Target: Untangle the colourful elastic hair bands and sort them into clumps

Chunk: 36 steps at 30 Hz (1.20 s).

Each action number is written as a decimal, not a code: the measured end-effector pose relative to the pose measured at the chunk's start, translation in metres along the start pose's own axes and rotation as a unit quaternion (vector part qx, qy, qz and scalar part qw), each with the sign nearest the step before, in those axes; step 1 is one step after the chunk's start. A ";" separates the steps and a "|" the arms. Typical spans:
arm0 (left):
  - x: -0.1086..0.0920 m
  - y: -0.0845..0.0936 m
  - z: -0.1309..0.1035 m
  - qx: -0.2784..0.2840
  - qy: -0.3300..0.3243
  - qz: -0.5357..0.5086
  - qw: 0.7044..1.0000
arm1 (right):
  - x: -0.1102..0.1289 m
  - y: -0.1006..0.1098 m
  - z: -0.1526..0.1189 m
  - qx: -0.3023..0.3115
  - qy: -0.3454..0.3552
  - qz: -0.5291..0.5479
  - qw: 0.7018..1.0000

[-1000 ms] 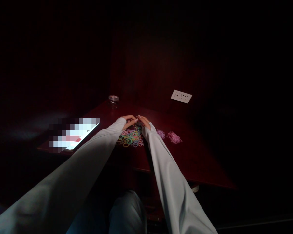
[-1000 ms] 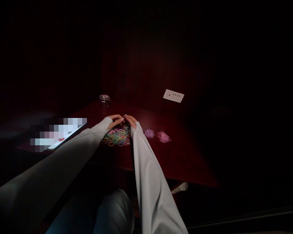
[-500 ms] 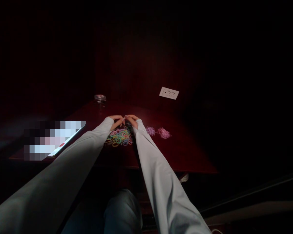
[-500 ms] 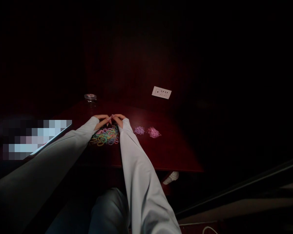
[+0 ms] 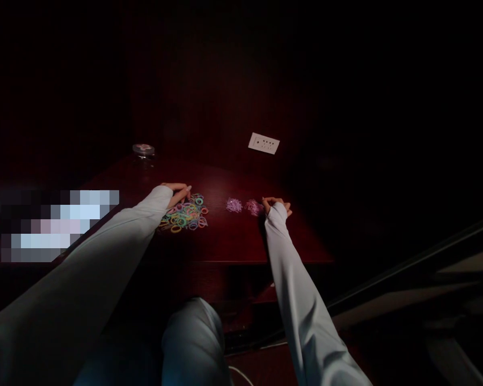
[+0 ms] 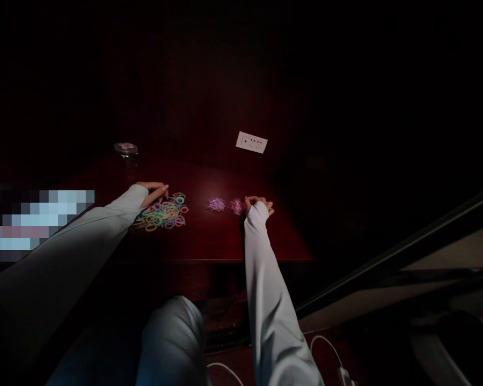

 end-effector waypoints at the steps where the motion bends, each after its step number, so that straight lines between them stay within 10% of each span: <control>1: -0.001 0.001 -0.002 -0.007 -0.012 -0.003 1.000 | 0.001 -0.002 0.000 0.011 0.002 -0.002 1.000; 15: -0.008 0.035 -0.006 -0.292 0.054 0.150 0.943 | 0.056 -0.015 -0.019 0.016 0.130 -0.133 0.982; 21: -0.016 0.030 -0.009 -0.292 0.060 0.158 0.941 | 0.125 -0.059 -0.047 0.082 0.319 -0.126 0.936; 25: -0.010 0.029 -0.006 -0.277 0.049 0.164 0.946 | 0.159 -0.091 -0.051 0.107 0.327 -0.105 0.933; 36: -0.007 0.023 -0.001 -0.242 0.013 0.184 0.952 | 0.159 -0.116 -0.040 0.185 0.316 -0.055 0.929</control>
Point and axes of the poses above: each hand's wrist, its own z-axis towards the middle knuckle, its own y-axis out of the back of the hand, x = y × z, the point moved 3 cm from there along z, towards the middle knuckle, and after that the axes turned 9 degrees about y, right-handed, at the moved point
